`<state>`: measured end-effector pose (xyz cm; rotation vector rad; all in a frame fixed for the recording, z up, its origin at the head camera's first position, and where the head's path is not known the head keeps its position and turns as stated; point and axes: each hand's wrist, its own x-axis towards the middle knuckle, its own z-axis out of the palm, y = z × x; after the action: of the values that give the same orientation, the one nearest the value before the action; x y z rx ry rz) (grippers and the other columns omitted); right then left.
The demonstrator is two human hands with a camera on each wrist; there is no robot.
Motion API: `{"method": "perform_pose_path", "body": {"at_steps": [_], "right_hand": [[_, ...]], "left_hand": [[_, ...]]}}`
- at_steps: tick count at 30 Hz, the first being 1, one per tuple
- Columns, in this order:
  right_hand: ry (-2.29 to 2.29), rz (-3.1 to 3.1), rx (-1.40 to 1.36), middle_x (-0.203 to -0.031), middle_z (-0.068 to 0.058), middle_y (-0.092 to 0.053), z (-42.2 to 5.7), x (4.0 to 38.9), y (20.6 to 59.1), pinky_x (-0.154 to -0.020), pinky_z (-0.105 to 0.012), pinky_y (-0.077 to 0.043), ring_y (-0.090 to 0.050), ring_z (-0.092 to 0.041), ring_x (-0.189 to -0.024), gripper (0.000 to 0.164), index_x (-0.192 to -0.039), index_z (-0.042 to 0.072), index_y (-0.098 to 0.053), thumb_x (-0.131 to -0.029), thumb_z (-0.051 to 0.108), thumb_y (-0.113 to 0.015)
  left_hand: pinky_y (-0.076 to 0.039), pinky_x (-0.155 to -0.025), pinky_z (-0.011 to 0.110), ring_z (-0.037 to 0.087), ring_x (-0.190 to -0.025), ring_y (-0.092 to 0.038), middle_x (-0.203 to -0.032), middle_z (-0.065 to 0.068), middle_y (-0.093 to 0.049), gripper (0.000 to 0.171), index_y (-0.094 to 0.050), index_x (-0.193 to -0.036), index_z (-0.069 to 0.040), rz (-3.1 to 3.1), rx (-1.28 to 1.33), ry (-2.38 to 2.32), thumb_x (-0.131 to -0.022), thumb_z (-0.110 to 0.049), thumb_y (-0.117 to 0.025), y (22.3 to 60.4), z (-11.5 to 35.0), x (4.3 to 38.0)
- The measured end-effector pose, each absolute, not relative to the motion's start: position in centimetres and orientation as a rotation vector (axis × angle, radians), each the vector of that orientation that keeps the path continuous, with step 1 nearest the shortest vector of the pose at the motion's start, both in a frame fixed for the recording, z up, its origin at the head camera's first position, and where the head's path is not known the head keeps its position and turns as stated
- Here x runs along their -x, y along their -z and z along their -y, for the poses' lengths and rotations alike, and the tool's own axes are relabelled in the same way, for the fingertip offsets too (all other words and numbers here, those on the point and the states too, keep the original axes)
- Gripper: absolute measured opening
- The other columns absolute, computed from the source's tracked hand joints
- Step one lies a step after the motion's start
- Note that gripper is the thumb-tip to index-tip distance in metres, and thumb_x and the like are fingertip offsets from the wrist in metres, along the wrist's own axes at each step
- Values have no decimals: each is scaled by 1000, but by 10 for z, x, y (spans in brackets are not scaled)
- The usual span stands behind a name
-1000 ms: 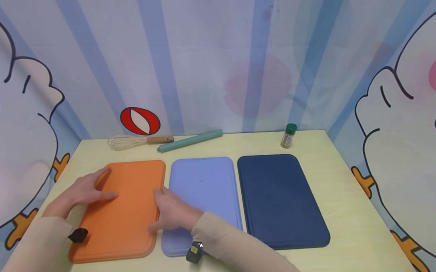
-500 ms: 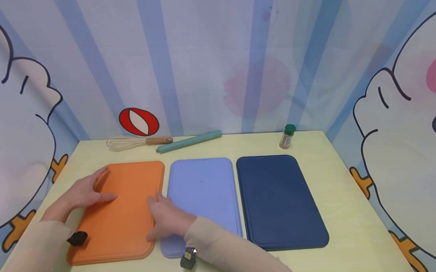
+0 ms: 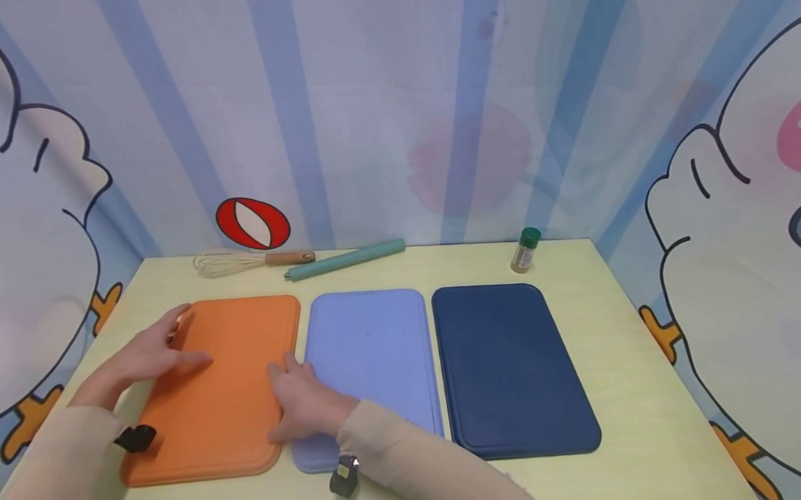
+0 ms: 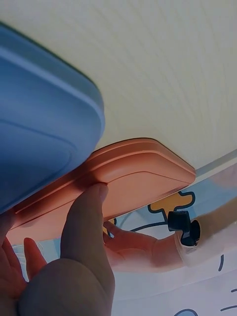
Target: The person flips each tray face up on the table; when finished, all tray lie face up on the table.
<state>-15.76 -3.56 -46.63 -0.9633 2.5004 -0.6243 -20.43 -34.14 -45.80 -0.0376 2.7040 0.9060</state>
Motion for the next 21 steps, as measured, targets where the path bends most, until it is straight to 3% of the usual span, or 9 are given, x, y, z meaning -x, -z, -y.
{"method": "perform_pose_path", "body": {"at_steps": [10,21], "right_hand": [[621,-2492,962,-171,-31,-12,35,157,467,-123,-37,-34,-24,-44,-156,107,-165,3,-28,-84,34,-91],[608,-2472,987,-171,-29,-14,35,157,466,-123,-36,-35,-24,-43,-156,105,-165,4,-29,-85,34,-90]], "left_hand": [[-28,-114,76,63,-147,-22,-161,45,-17,119,0,-167,0,-2622,14,-1083,-90,-35,-84,450,348,201],[-37,-112,72,61,-146,-29,-162,42,-24,114,-8,-167,-2,-2611,26,-1137,-89,-29,-86,452,357,200]]}}
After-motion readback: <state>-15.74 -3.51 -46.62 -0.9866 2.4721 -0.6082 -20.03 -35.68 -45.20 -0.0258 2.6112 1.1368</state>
